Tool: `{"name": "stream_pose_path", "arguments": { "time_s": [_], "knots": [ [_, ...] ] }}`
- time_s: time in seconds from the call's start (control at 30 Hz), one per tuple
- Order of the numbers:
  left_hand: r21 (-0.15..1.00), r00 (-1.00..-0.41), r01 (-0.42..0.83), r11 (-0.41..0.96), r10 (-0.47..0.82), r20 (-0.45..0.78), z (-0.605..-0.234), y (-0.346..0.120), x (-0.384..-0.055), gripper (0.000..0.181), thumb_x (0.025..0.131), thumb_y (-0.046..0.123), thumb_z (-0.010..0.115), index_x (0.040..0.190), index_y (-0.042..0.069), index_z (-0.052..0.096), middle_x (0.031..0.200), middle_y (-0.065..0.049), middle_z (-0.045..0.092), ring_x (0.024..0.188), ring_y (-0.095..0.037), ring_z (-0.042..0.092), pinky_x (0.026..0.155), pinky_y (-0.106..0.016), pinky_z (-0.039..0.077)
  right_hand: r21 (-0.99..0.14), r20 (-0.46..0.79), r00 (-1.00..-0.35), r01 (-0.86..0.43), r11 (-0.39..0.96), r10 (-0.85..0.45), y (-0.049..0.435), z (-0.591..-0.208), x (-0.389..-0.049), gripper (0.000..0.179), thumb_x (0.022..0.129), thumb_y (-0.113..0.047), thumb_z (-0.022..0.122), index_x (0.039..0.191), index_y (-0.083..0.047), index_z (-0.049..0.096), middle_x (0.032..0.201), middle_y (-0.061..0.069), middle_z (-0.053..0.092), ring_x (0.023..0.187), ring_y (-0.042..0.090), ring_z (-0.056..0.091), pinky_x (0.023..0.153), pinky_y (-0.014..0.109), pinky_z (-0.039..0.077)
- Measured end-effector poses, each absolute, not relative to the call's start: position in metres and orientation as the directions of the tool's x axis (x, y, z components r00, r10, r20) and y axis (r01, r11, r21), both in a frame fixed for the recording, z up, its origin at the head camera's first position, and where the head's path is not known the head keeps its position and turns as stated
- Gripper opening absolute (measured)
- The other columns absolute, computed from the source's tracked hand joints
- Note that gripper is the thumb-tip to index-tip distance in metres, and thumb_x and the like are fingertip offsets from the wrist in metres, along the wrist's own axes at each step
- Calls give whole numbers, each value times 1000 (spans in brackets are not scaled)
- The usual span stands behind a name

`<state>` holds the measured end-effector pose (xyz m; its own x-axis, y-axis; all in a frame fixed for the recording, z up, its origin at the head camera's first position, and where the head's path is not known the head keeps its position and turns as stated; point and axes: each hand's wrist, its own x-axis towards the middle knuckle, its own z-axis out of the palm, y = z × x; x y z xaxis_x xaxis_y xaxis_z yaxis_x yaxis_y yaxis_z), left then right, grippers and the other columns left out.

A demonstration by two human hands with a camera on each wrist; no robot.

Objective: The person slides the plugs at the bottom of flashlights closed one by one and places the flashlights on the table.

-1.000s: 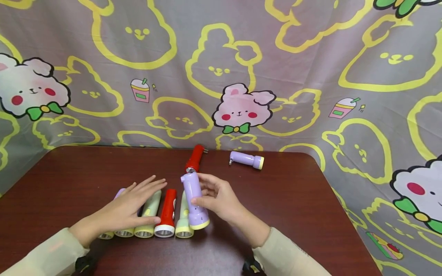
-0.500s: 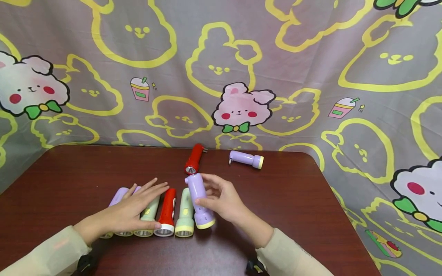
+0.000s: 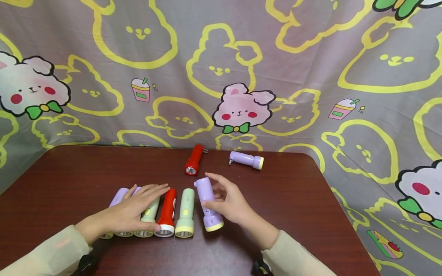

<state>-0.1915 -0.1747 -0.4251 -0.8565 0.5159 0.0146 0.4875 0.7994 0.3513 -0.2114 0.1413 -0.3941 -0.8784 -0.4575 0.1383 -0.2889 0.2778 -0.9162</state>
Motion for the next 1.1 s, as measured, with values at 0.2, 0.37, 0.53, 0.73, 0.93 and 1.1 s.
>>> {"name": "stream_pose_path", "arguments": {
  "time_s": [0.2, 0.37, 0.53, 0.73, 0.93, 1.1],
  "knots": [
    [342, -854, 491, 801, 520, 10, -426, -175, -192, 109, 72, 87, 57, 155, 20, 34, 162, -3, 33, 145, -36, 31, 107, -79, 16, -876, 143, -868, -334, 347, -475, 145, -397, -215, 70, 79, -4, 82, 142, -11, 51, 100, 18, 66, 81, 19, 63, 72, 25, 56],
    [341, -860, 479, 809, 510, -1, -426, -174, -192, 112, 69, 88, 58, 155, 21, 33, 162, -2, 33, 146, -37, 30, 107, -78, 16, -839, 137, -865, -361, 408, -483, 141, -403, -218, 69, 78, -8, 83, 139, -9, 52, 94, 13, 66, 77, 15, 62, 69, 24, 55],
    [347, -861, 474, 809, 508, -7, -427, -174, -192, 113, 68, 88, 59, 156, 21, 33, 162, -2, 32, 146, -37, 30, 108, -78, 15, -796, 97, -885, -344, 498, -456, 136, -409, -218, 67, 77, -11, 84, 137, -8, 53, 91, 8, 66, 73, 12, 59, 65, 23, 52],
    [350, -862, 470, 810, 506, -14, -426, -174, -192, 113, 68, 87, 59, 156, 22, 32, 162, -2, 32, 146, -36, 29, 109, -78, 14, -763, 24, -912, -281, 581, -409, 130, -412, -220, 68, 75, -15, 86, 135, -11, 55, 93, 7, 67, 72, 15, 58, 63, 26, 51],
    [355, -862, 471, 807, 508, -10, -426, -174, -192, 113, 68, 87, 60, 156, 21, 33, 161, -3, 34, 146, -36, 30, 109, -77, 14, -722, -2, -923, -265, 639, -385, 124, -413, -222, 67, 74, -19, 88, 133, -10, 56, 90, 5, 65, 69, 13, 55, 61, 26, 47],
    [361, -863, 469, 806, 506, -7, -426, -174, -192, 114, 67, 87, 61, 155, 20, 34, 161, -3, 35, 145, -36, 30, 108, -78, 14, -695, -15, -928, -258, 671, -372, 121, -414, -222, 67, 72, -22, 89, 130, -9, 58, 89, 5, 65, 72, 13, 54, 62, 27, 44]
  ]
}}
